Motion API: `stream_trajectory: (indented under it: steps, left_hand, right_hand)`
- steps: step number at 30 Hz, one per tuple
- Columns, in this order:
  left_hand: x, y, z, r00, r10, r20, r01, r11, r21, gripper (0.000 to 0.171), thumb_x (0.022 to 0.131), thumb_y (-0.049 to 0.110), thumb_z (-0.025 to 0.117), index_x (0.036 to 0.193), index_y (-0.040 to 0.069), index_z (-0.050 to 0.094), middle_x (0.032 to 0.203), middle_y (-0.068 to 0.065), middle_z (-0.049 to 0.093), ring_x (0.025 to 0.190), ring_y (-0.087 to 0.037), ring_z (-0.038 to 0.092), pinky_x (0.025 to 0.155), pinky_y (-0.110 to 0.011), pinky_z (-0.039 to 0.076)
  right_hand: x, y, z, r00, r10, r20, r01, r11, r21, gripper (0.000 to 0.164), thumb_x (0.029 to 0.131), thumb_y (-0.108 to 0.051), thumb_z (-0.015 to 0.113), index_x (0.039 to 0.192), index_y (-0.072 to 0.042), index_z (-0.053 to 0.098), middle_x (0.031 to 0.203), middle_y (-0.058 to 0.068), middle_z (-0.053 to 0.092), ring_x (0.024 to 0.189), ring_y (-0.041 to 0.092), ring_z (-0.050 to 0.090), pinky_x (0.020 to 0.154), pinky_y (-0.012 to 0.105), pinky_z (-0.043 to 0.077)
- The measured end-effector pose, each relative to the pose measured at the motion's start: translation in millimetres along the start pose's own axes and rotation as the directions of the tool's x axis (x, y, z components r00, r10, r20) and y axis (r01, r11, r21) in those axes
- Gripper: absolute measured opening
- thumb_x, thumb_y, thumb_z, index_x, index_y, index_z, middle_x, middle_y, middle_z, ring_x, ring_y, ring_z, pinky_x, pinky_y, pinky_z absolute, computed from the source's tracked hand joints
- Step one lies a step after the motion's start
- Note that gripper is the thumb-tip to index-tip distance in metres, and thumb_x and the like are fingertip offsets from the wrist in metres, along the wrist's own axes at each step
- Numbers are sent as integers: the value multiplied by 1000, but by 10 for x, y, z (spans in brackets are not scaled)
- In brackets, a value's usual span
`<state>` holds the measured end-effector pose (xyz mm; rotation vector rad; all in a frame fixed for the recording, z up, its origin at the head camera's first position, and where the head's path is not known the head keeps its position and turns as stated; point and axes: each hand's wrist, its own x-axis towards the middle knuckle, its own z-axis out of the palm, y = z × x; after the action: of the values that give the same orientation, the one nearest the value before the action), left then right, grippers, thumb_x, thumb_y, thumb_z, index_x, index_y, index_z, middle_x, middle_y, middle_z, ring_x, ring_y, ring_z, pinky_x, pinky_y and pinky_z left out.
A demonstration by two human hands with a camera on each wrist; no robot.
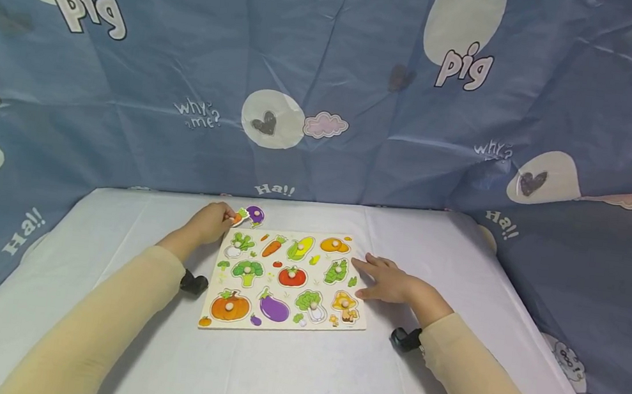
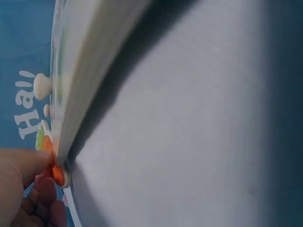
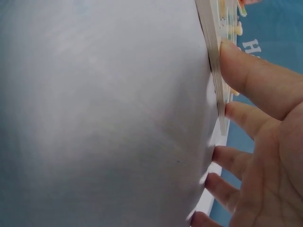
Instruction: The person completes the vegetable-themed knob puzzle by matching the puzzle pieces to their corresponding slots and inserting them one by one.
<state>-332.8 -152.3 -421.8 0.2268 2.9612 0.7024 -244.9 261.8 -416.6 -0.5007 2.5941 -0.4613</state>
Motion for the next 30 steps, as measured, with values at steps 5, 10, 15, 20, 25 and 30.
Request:
stream_trajectory:
  steps: [5,10,15,20,25,30]
  left_hand:
    - [10,-26,2,999,-9,-42,9,1000,-5,28,104,16,48,124,-1,59,125,-23,58,114,-36,58,101,-47,45]
    - [21,14,-16,998,4,-63,-6,999,-36,29,105,19,47,125,2,58,126,-19,57,109,-31,57,94,-43,47]
    - [2,153,-26,999,28,-45,-30,998,-52,30,105,19,47,127,2,59,117,-16,62,93,-26,58,80,-37,47]
    - [-27,327,-15,997,75,-19,-75,996,-41,30,106,20,48,126,2,60,116,-15,64,92,-24,59,82,-37,49]
    - [-72,496,29,994,110,11,-109,993,-44,26,105,21,50,120,4,62,118,-15,61,98,-25,59,88,-39,49]
    - [-138,603,96,991,130,34,-129,991,-39,23,104,21,53,116,5,62,111,-13,63,99,-24,60,91,-40,49]
  right_hand:
    - [8,16,20,1000,-7,-1,7,1000,6,83,91,-50,65,158,-20,27,165,22,12,149,50,9,112,74,16]
    - [11,24,17,1000,2,-1,-2,1000,5,83,91,-50,65,158,-21,27,165,22,11,149,51,8,112,74,16]
    - [9,34,14,1000,9,-3,-9,1000,0,84,90,-51,66,158,-22,26,165,21,11,149,50,8,112,74,16]
    - [11,35,15,1000,13,0,-13,1000,7,84,90,-51,66,158,-22,26,166,21,11,150,50,8,112,74,15]
    - [13,39,13,1000,9,-2,-9,1000,4,84,90,-51,65,158,-22,26,165,21,11,149,51,8,111,74,16]
    - [24,48,11,1000,18,-1,-18,1000,9,85,90,-53,65,159,-24,26,166,20,11,150,50,8,111,74,15]
